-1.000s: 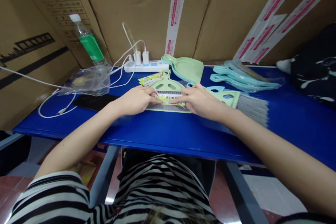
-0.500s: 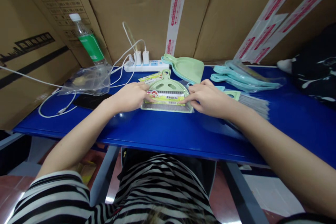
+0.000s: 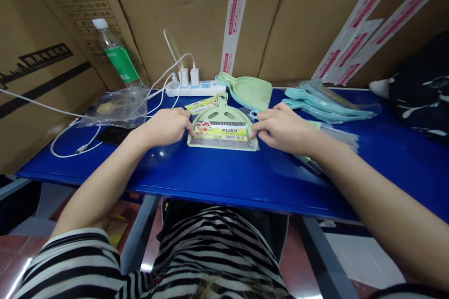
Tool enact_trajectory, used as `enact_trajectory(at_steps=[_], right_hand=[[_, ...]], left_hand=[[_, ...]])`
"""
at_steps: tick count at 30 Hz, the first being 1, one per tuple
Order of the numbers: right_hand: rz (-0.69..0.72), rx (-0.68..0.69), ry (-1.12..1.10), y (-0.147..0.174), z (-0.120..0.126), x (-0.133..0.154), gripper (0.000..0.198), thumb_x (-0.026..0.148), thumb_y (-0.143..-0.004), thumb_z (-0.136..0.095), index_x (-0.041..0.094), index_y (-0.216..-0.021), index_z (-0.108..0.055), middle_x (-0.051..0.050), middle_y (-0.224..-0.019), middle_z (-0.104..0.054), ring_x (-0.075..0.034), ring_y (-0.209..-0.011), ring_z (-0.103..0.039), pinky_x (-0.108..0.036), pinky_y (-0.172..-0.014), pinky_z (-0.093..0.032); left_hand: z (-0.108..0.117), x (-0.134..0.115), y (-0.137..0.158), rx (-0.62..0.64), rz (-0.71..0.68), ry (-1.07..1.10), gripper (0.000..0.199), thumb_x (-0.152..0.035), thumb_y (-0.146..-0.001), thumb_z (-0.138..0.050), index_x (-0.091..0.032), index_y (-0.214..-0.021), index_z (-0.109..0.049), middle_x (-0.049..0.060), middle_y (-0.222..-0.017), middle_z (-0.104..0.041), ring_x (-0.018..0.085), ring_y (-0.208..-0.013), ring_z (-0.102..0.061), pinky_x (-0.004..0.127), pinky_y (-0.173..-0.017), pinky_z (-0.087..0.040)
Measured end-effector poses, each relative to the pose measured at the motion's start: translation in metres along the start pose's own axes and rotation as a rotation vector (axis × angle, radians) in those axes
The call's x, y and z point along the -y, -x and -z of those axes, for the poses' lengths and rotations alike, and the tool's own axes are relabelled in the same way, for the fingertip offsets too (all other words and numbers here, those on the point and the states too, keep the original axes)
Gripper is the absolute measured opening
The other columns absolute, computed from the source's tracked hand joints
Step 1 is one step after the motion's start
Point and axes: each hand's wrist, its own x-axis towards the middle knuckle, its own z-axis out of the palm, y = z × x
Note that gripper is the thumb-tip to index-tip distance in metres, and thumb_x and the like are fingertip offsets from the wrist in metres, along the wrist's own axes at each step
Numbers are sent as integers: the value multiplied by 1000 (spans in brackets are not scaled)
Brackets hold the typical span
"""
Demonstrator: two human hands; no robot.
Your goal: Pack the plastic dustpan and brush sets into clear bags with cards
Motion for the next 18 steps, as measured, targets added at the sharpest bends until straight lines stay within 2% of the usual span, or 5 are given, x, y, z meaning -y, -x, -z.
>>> enact_trajectory(at_steps=[8, 14, 18], right_hand=[[32, -44, -41, -2, -6, 1, 26, 12, -79, -43, 21, -69, -65, -3, -66, -59, -16, -62, -50, -34, -67, -29], [98, -138, 15, -3, -11, 4, 27, 15, -86, -42, 20, -68, -61, -5, -69, -59, -18, -65, -50, -33, -66, -29], [144, -199, 50, -2, -13, 5, 29, 14, -88, -40, 18, -77, -67, -7, -74, -61, -19, -69, -52, -33, -67, -29]], left_hand=[[-5, -1, -2, -34, 7, 32, 45, -4, -80, -43, -28, -93, -79, 3, -84, -64, 18, -87, -61, 28, -73, -47], [-14, -11, -7, -248, -121, -187, 32, -7, -84, -45, -15, -77, -76, 10, -81, -64, 25, -85, -59, 36, -74, -48], [-18, -13, -9, -352, -214, -248, 28, -9, -86, -48, -14, -78, -74, 10, -78, -65, 25, -85, -60, 37, -74, -48]])
